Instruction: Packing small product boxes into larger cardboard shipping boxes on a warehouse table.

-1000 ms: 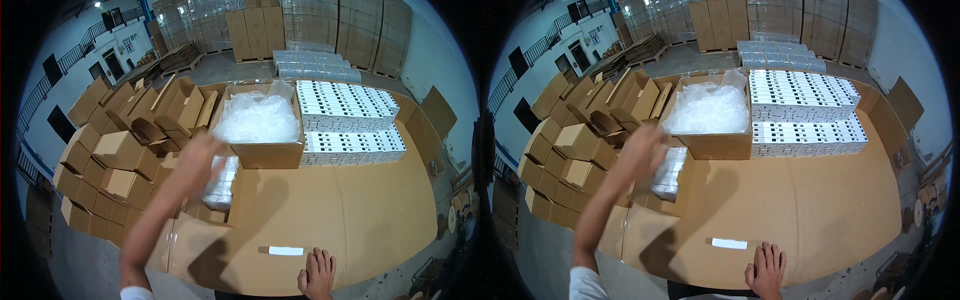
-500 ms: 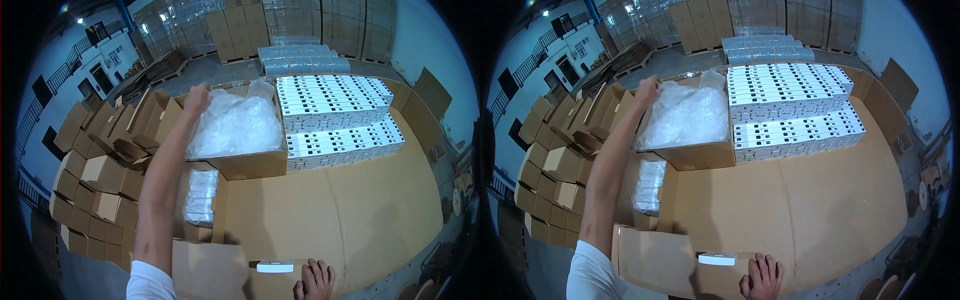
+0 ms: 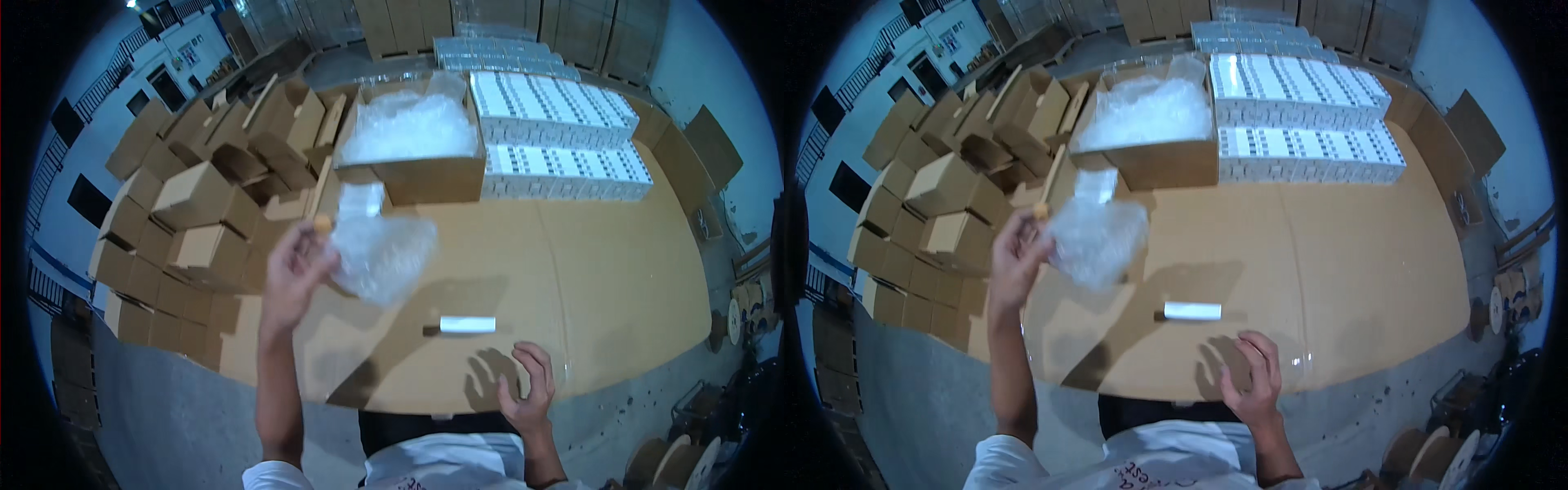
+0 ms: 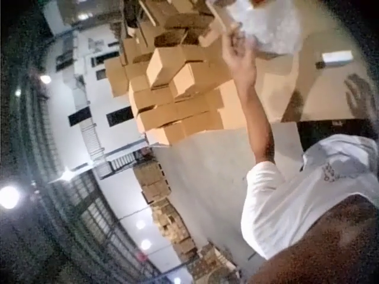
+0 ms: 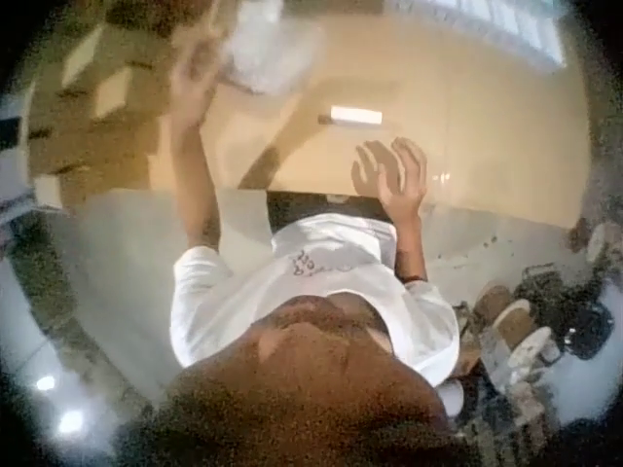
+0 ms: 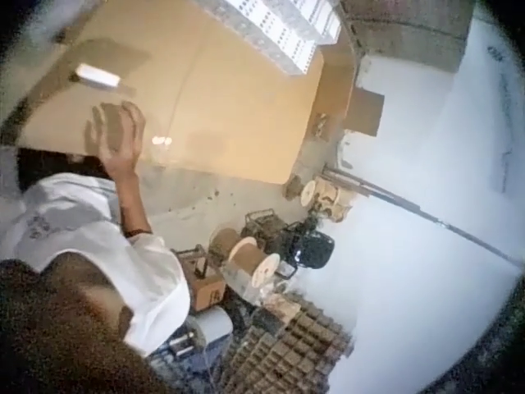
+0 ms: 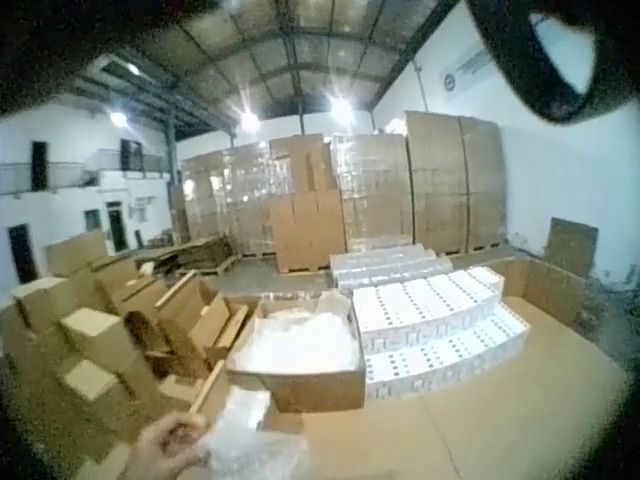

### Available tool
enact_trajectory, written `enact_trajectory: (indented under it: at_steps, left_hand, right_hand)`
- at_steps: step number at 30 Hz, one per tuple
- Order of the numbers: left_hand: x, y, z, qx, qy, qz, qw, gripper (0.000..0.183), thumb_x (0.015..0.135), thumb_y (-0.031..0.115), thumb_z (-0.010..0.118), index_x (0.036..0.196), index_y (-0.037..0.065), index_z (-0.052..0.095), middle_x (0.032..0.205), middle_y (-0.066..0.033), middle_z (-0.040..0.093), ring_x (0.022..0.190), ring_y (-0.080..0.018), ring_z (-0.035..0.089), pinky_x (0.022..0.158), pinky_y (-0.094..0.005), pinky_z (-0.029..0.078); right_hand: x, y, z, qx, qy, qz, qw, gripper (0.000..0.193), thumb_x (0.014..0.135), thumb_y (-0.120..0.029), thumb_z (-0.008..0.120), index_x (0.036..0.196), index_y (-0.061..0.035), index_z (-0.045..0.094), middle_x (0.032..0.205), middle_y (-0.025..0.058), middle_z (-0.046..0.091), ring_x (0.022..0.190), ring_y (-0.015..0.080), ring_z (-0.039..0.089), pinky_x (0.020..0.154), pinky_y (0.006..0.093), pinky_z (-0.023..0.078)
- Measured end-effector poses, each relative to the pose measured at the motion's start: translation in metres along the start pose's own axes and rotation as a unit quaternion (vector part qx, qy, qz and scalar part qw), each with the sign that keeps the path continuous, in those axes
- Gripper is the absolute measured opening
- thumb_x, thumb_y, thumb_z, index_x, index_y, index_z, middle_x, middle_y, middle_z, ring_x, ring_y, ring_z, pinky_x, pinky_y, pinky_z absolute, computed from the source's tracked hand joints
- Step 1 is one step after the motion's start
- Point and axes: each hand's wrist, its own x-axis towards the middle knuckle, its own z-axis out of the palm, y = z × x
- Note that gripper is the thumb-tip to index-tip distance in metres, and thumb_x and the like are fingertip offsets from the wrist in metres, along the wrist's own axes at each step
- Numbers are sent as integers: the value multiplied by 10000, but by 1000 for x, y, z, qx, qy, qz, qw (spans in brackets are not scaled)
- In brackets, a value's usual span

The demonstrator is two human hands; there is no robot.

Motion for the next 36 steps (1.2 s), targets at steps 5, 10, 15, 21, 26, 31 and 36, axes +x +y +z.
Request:
enact_trajectory:
  at_steps: [5, 10, 15, 21, 26, 31, 36]
  left_hand:
    - [-124, -67, 24, -93, -36, -162, 982, 379, 886, -23, 708, 1245, 2, 589, 1031, -46, 636, 926, -109, 640, 764, -253, 556]
    - [-169, -107, 47, -93, -75, -221, 968, 345, 905, 19, 693, 1231, 29, 578, 946, -4, 667, 793, -71, 625, 715, -218, 515]
    - [-184, -135, 53, -144, -115, -257, 949, 289, 932, 53, 695, 1204, 12, 604, 950, -15, 676, 835, -85, 647, 752, -223, 522]
    - [-181, -140, 60, -69, -140, -217, 964, 289, 949, 53, 666, 1223, 1, 590, 1003, -62, 677, 870, -121, 660, 777, -265, 538]
    - [-184, -115, 65, 262, -69, 54, 961, 280, 896, 31, 700, 1161, 12, 611, 1035, -119, 682, 991, -261, 664, 877, -346, 533]
    - [-198, -76, 73, 244, -136, 233, 931, 369, 719, 81, 868, 1025, 55, 663, 1024, -93, 717, 1059, -313, 643, 921, -415, 510]
    - [-195, -86, 72, 278, -198, 208, 917, 421, 709, 77, 871, 1078, 49, 672, 1007, -106, 717, 1041, -270, 651, 869, -387, 521]
  right_hand:
    - [-1, -9, 33, 23, -24, -169, 985, 466, 710, -19, 849, 1117, -67, 627, 1271, 187, 573, 1136, 381, 611, 921, 465, 546]
    - [-39, -3, 45, 50, -22, -169, 984, 448, 699, -17, 863, 1084, -73, 641, 1277, 179, 571, 1119, 360, 623, 876, 430, 569]
    - [-65, 10, 44, 6, -40, -131, 991, 364, 655, 33, 856, 951, -33, 654, 1220, 185, 595, 1089, 342, 638, 871, 399, 559]
    - [-60, 5, 42, 10, -55, -120, 991, 261, 657, 42, 840, 860, -24, 690, 1168, 168, 628, 1062, 331, 643, 847, 398, 559]
    - [-56, -2, 40, 3, -77, -117, 990, 219, 712, -21, 821, 883, -13, 685, 1157, 147, 632, 1034, 344, 632, 864, 427, 540]
    - [-52, -9, 41, 2, -117, -109, 987, 184, 738, -24, 801, 881, -20, 686, 1149, 135, 637, 1045, 340, 610, 878, 427, 526]
    - [-49, -14, 40, 101, -134, -49, 985, 166, 746, 6, 779, 879, -12, 682, 1128, 123, 659, 1042, 319, 610, 890, 397, 514]
